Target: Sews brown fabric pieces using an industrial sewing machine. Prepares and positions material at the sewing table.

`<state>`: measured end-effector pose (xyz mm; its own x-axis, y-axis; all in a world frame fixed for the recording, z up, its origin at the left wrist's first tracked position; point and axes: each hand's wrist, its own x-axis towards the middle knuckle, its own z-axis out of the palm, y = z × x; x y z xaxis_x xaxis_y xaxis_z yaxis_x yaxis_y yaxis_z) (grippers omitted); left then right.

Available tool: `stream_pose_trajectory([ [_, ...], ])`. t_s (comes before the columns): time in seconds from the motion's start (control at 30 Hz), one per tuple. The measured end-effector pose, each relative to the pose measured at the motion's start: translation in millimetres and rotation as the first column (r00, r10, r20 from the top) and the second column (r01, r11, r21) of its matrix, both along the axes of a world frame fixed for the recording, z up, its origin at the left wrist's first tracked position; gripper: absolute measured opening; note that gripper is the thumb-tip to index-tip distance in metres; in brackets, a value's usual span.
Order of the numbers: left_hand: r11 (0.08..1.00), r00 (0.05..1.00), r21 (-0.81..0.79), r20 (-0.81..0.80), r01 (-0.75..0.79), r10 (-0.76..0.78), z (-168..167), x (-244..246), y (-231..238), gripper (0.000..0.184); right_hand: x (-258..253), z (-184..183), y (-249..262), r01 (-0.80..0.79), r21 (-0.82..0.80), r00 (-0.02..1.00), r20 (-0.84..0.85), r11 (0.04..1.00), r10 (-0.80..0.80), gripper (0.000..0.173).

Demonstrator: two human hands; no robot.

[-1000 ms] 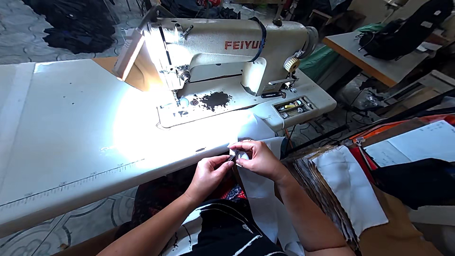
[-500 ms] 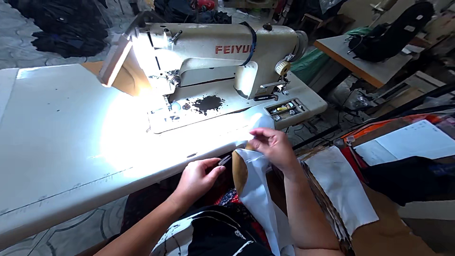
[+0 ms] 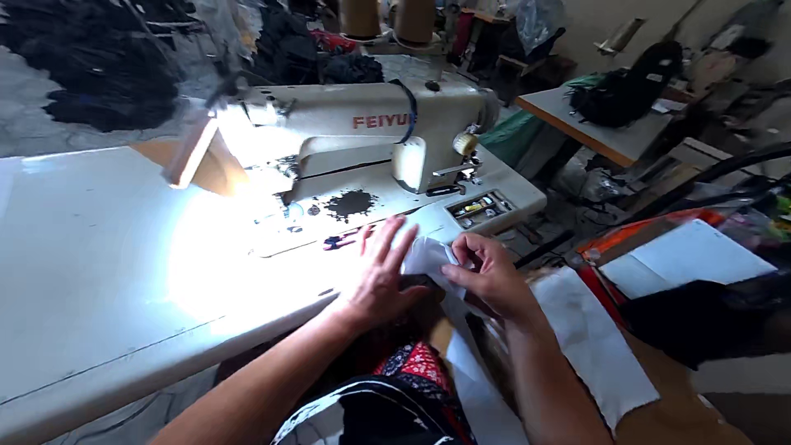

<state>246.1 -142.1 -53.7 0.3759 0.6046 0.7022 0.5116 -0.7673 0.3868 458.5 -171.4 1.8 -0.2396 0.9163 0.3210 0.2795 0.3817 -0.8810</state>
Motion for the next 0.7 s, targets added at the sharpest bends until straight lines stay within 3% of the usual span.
stream_pose_trajectory([
  [0.1,0.999,0.992,0.040,0.117,0.033,-0.037,2.1,-9.6,-14.4,0.054,-26.0,9.1,2.5,-0.169,0.003,0.981,-0.091,0.986,0.169,0.015],
  [0.2,0.969,0.991,-0.245,0.133,0.022,0.011,24.9,-57.2,-31.7,0.034,-50.8,0.8,25.0,-0.075,0.133,0.997,0.015,0.988,0.073,0.014],
  [0.3,0.739,0.993,-0.664,-0.062,-0.117,0.102,69.1,-126.9,-39.5,0.031,-75.1,-40.7,70.3,-0.161,0.244,0.954,0.285,0.956,0.087,0.040],
  [0.37,0.595,0.949,-0.740,-0.262,-0.315,0.176,93.9,-183.2,-27.2,0.038,-92.8,-69.8,95.5,-0.286,0.185,0.865,0.472,0.940,0.171,0.047],
  [0.47,0.510,0.764,-0.569,-0.463,-0.645,0.450,134.7,-267.9,-15.7,0.039,-112.4,-73.5,110.0,-0.268,0.022,0.630,0.761,0.963,0.158,0.052],
  [0.57,0.386,0.433,-0.205,-0.299,-0.900,0.851,177.7,-309.3,-36.2,0.051,-121.4,-70.3,118.2,-0.053,0.028,0.599,0.800,0.998,0.010,0.054],
  [0.63,0.395,0.389,0.058,-0.093,-0.917,0.917,193.0,-309.1,-55.6,0.049,-125.3,-77.4,123.3,0.024,0.080,0.652,0.755,0.997,-0.076,0.054],
  [0.7,0.487,0.480,0.215,-0.086,-0.847,0.873,189.4,-297.2,-69.6,0.044,-136.8,-79.6,117.4,0.023,0.167,0.746,0.654,0.986,-0.128,0.051],
])
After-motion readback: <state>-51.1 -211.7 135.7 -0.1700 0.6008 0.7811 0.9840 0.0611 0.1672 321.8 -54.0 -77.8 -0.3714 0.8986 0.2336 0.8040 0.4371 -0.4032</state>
